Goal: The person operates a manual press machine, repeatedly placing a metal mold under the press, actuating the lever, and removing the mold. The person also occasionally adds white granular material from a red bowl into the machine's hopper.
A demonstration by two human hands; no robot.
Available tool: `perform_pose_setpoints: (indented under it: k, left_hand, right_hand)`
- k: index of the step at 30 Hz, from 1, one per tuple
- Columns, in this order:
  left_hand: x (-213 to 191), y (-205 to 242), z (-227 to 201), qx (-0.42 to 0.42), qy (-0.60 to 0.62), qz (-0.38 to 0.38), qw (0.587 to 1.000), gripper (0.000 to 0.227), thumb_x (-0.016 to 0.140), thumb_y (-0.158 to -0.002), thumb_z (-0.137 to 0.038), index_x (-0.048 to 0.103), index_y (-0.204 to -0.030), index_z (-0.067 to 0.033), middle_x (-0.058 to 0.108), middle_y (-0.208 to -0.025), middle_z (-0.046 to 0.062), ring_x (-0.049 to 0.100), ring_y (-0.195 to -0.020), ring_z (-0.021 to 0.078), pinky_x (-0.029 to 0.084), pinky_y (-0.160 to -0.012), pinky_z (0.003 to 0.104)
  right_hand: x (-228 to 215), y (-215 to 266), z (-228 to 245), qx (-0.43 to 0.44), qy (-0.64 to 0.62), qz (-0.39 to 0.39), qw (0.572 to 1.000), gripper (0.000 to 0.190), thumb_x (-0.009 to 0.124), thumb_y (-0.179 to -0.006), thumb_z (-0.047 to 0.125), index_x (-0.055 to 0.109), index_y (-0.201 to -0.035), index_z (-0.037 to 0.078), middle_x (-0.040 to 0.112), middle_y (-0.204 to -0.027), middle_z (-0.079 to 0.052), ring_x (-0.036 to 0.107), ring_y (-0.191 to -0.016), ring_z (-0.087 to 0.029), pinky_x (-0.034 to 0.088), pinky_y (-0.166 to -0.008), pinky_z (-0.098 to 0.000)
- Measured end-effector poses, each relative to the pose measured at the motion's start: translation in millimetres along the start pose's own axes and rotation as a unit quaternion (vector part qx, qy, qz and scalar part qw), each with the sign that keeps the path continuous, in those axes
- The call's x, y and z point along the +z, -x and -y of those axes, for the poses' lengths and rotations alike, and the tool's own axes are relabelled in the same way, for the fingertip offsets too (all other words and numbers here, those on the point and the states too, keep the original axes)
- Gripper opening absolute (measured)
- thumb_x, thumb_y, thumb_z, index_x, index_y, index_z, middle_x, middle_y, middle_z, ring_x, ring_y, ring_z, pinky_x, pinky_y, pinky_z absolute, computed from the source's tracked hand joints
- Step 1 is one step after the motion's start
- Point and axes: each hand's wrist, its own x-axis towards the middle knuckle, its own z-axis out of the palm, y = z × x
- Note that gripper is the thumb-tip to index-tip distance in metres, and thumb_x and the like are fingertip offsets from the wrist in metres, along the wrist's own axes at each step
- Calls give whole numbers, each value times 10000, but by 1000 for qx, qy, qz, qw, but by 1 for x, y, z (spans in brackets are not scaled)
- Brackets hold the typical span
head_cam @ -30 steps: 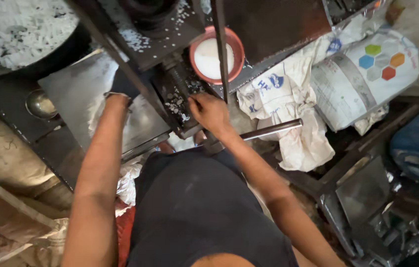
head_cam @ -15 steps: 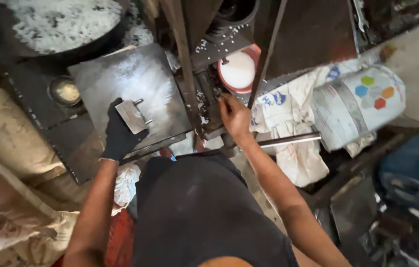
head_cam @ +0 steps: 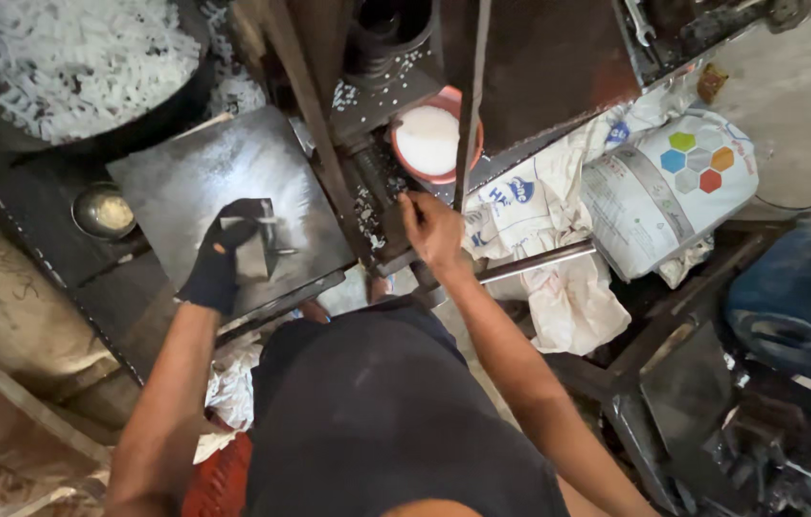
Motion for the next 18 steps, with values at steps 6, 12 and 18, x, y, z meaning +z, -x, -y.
perform_pose_setpoints:
  k: [6,12,18]
  left_hand:
    - [66,12,-45,187,-763,-49,617,863,900,-526,-448,565,-1221,-61,632,-1023,161,613,-970,369,454,-833,519]
    - [87,2,-27,168,-792,-22,586,762,858,-556,-344,575,-1216,-89,620,-1046,150,588,-1008,360,425,-893,500]
    - [47,-4,-12,251,-719,19,648,893,893,-470,-322,556,-1249,-44,608,-1094,199,571,-1061,403,401,-950,547]
  right_hand:
    - [2,-3,0,-29,-1,-2,1000,145,755,-946,221,768,-947,77,708,-773,-128,677,-615,-301,502,-538,-389]
    - [1,-5,-7,-68,-12,-2,998,137,767,-935,194,760,-913,59,724,-796,-131,686,-622,-302,522,-545,-384]
    - [-3,-4,-6,-81,-17,1,997,117,770,-936,170,756,-927,54,733,-835,-128,702,-680,-305,529,-577,-378]
